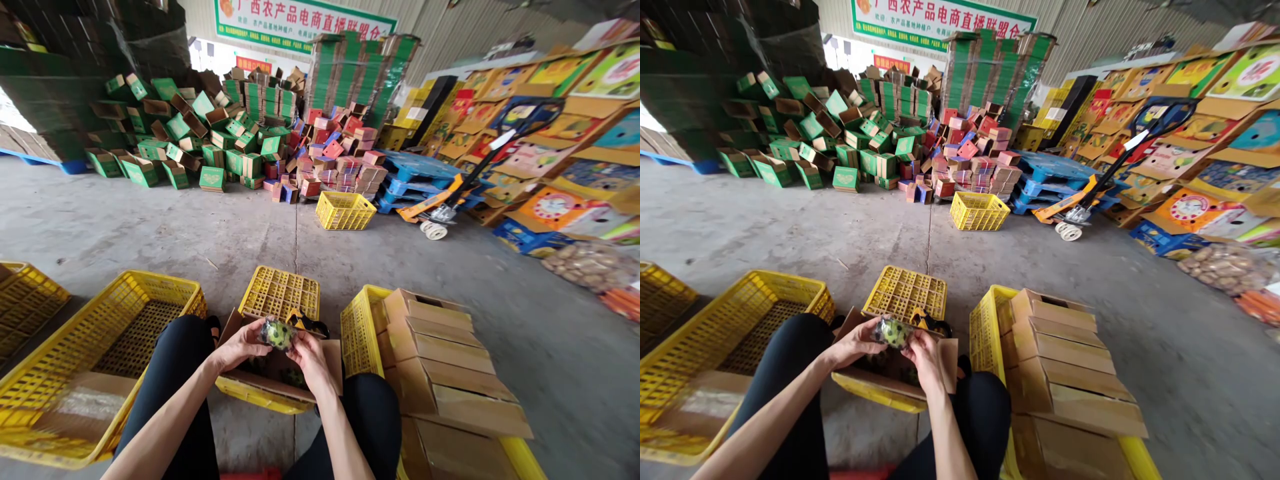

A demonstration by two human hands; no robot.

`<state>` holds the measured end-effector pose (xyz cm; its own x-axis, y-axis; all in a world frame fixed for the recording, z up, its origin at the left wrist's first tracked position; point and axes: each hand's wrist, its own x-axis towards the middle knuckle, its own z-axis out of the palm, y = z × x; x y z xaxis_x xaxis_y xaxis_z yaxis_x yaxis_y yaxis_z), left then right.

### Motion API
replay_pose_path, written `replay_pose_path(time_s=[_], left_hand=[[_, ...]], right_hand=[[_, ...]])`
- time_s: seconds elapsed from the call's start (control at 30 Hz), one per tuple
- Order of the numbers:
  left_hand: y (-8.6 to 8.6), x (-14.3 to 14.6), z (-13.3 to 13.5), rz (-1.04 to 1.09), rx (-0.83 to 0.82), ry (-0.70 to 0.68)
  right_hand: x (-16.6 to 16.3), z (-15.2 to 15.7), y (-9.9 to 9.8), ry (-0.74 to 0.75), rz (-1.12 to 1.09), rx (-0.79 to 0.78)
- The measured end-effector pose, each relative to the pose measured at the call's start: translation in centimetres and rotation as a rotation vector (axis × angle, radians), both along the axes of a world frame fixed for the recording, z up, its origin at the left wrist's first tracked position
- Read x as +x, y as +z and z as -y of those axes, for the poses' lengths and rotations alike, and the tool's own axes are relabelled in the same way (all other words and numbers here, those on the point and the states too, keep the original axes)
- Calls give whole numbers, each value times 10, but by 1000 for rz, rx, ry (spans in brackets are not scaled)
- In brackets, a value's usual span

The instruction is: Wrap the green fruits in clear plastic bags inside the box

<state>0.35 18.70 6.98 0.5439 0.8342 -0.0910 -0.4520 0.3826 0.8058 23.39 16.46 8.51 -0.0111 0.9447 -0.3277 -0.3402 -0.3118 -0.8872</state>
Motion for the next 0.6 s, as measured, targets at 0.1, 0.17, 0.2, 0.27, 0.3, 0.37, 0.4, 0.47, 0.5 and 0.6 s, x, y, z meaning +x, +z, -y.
replay_pose_path(time_s=[0.1, 0.17, 0.2, 0.27, 0.3, 0.37, 0.4, 0.47, 0.5, 0.6], left_hand=[[-1, 0, 0, -9, -24, 19], [-2, -1, 0, -17, -41, 42], [-2, -1, 0, -24, -45, 57], [-4, -1, 0, -42, -48, 84], [-5, -1, -1, -52, -49, 94], [-7, -1, -1, -76, -52, 109], [-8, -1, -1, -89, -49, 115], [-9, -1, -2, -116, -29, 126], [-9, -1, -2, -128, -13, 134], [-9, -1, -3, -149, 22, 148]], right_hand=[[-2, 2, 4, 30, 5, -20], [-3, 3, 7, 42, 8, -5], [-4, 4, 8, 47, 8, 7], [-4, 4, 11, 63, 1, 29], [-4, 3, 12, 71, -4, 35], [-4, 3, 13, 83, -17, 36], [-4, 3, 14, 92, -19, 38], [-4, 4, 15, 117, -9, 55], [-4, 5, 16, 133, 1, 67], [-3, 6, 16, 162, 35, 82]])
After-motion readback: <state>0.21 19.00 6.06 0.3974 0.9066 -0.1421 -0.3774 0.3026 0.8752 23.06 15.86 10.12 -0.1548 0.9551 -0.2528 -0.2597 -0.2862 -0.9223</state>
